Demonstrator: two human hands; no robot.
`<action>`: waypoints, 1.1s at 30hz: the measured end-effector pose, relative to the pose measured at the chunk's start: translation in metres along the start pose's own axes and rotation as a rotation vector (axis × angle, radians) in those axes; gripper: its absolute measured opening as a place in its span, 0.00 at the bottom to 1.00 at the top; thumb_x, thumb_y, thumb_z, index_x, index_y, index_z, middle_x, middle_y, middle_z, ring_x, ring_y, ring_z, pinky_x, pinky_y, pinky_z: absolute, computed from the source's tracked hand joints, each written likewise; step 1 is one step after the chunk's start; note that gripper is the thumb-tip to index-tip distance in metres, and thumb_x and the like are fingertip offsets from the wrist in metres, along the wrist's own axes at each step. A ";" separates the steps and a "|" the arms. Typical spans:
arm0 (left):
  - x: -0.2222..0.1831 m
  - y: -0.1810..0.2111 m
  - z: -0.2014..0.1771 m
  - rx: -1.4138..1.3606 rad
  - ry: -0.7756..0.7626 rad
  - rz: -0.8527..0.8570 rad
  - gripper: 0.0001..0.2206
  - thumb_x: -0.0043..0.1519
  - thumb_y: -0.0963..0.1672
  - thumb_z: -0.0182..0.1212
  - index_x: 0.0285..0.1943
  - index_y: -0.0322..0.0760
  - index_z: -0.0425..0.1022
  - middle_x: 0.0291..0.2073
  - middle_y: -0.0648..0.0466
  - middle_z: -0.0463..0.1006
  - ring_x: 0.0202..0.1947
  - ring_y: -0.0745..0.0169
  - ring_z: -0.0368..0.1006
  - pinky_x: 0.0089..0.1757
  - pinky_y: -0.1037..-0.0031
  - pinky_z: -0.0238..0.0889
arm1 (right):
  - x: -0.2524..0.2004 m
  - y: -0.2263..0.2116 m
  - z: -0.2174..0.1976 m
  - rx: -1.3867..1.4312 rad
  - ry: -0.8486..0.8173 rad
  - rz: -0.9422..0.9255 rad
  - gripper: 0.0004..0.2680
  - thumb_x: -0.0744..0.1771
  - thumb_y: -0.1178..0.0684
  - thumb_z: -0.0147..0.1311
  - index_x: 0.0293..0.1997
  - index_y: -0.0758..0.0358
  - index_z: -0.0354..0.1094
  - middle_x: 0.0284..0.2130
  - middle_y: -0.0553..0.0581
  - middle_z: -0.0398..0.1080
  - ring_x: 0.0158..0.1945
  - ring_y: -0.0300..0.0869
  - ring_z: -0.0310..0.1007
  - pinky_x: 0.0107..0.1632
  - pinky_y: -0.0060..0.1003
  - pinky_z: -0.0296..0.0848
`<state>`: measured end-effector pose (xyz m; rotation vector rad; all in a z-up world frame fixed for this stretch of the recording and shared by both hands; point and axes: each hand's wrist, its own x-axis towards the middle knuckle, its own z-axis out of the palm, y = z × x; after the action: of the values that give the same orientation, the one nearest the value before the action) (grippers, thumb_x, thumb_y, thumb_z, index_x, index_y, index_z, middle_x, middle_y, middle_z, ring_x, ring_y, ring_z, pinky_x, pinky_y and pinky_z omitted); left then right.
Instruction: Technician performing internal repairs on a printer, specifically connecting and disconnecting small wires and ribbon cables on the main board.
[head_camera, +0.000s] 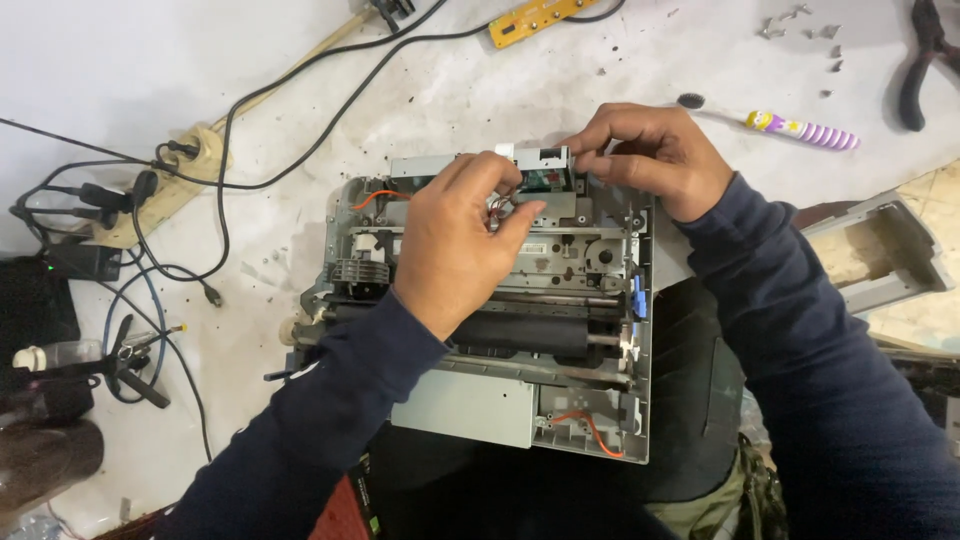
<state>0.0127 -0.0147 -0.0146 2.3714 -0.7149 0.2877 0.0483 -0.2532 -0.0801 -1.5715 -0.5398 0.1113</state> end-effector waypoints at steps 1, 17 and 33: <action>0.000 -0.001 0.001 0.016 0.007 0.023 0.11 0.59 0.39 0.72 0.41 0.36 0.70 0.34 0.51 0.76 0.34 0.53 0.73 0.36 0.64 0.65 | 0.000 0.000 0.000 0.016 0.006 0.018 0.07 0.69 0.58 0.53 0.50 0.66 0.74 0.41 0.57 0.74 0.40 0.41 0.72 0.44 0.32 0.70; -0.004 0.000 0.004 0.007 -0.001 -0.016 0.05 0.70 0.40 0.56 0.47 0.31 0.76 0.35 0.44 0.78 0.35 0.44 0.81 0.31 0.67 0.78 | 0.003 0.007 0.005 0.099 0.054 -0.100 0.11 0.65 0.60 0.53 0.47 0.79 0.74 0.33 0.67 0.70 0.38 0.44 0.70 0.34 0.30 0.72; -0.007 -0.002 0.005 -0.109 0.026 -0.134 0.04 0.63 0.36 0.62 0.44 0.30 0.78 0.34 0.42 0.80 0.28 0.49 0.81 0.25 0.74 0.74 | 0.004 0.012 0.002 0.096 0.044 -0.104 0.10 0.65 0.60 0.54 0.46 0.78 0.74 0.33 0.66 0.71 0.40 0.43 0.70 0.35 0.32 0.74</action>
<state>0.0083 -0.0141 -0.0222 2.2947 -0.5428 0.2156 0.0542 -0.2490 -0.0909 -1.4465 -0.5724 0.0229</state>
